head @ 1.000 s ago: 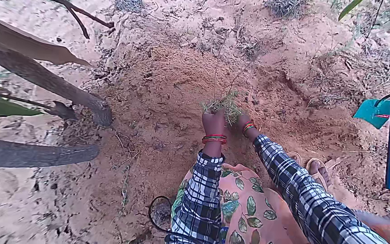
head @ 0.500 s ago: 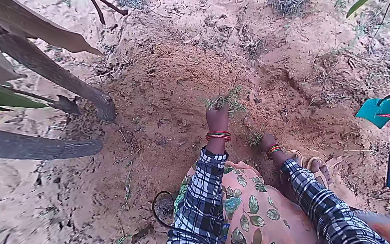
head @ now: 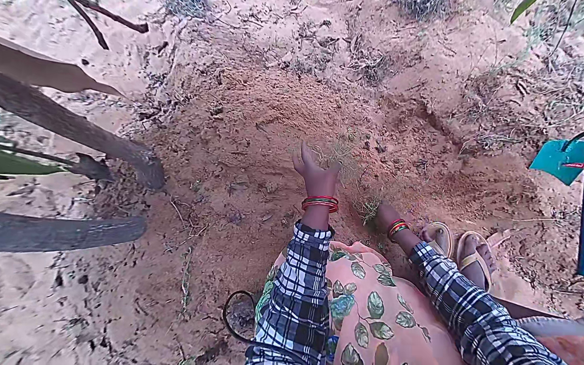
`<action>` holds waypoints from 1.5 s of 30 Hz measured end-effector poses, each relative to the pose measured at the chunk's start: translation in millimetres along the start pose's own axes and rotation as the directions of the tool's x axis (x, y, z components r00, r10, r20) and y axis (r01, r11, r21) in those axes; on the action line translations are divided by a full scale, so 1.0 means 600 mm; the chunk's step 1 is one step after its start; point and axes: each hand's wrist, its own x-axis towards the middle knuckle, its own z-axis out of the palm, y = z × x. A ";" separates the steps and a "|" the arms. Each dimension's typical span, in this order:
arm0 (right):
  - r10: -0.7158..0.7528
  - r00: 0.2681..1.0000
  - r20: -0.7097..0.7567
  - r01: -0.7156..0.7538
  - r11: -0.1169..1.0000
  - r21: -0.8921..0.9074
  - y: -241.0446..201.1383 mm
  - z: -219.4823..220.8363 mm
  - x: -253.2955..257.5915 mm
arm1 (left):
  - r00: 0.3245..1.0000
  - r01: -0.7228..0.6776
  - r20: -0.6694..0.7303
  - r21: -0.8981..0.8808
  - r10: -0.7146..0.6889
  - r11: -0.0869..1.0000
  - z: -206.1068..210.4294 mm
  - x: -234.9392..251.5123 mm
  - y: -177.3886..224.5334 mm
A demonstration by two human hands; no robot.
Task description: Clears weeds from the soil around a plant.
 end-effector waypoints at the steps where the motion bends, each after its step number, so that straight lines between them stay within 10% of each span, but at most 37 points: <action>1: 0.006 1.000 -0.021 -0.005 0.999 0.047 -0.005 -0.011 0.003 | 1.000 0.003 0.011 -0.014 -0.003 1.000 -0.001 -0.002 0.000; 5: 0.012 0.989 -0.144 0.004 0.994 0.110 -0.021 -0.057 0.042 | 0.999 -0.021 0.048 -0.052 0.023 0.998 -0.002 -0.006 0.004; 11: -0.012 0.987 0.160 0.043 0.980 -0.195 -0.008 0.010 0.030 | 0.996 0.009 0.091 0.006 -0.009 1.000 -0.006 -0.005 0.003; 15: -0.042 0.994 0.104 0.067 0.966 -0.251 0.055 0.031 -0.007 | 0.994 -0.002 0.109 0.028 -0.001 1.000 -0.008 -0.005 0.007; 22: 0.181 0.967 -0.178 -0.161 0.979 0.121 0.099 -0.119 -0.020 | 0.956 -0.031 0.293 0.111 -0.003 0.993 -0.005 -0.006 -0.002; 28: 0.042 0.946 -0.321 0.146 0.829 0.539 -0.007 -0.180 -0.064 | 0.964 -0.039 0.267 0.147 -0.002 0.988 0.012 -0.010 -0.006; 34: -0.196 0.803 -0.562 0.515 0.704 0.490 -0.141 -0.216 -0.066 | 0.965 -0.044 0.262 0.176 -0.004 0.983 -0.001 -0.004 0.002; 45: 0.034 0.842 -0.539 0.328 0.761 0.560 -0.044 -0.182 -0.079 | 0.965 -0.047 0.233 0.602 -0.120 0.797 -0.037 0.035 -0.011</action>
